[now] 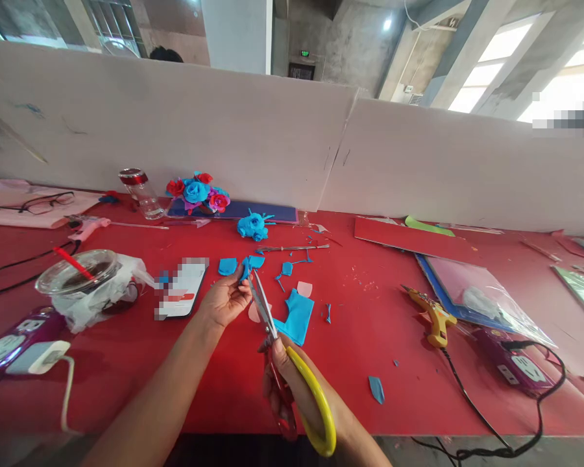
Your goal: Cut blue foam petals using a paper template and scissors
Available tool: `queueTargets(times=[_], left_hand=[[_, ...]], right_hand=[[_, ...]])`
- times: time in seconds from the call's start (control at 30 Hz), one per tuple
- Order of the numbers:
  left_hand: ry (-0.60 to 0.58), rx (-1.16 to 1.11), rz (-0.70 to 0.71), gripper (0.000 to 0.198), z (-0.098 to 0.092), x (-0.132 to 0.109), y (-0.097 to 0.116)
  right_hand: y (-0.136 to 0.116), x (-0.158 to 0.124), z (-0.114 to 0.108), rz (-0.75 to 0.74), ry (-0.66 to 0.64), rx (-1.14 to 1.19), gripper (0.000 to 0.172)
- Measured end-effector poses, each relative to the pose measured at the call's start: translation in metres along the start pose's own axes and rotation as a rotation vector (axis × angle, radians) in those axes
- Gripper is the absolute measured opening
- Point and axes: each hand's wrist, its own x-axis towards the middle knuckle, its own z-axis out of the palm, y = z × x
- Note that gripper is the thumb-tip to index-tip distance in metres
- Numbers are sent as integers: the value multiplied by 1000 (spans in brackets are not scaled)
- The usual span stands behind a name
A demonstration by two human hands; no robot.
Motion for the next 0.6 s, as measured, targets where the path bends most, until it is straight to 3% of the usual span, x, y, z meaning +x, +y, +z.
queueTargets(times=[0.6], left_hand=[[28, 15, 19, 6, 0, 1, -1]], right_hand=[[1, 0, -1, 8, 11, -10, 54]])
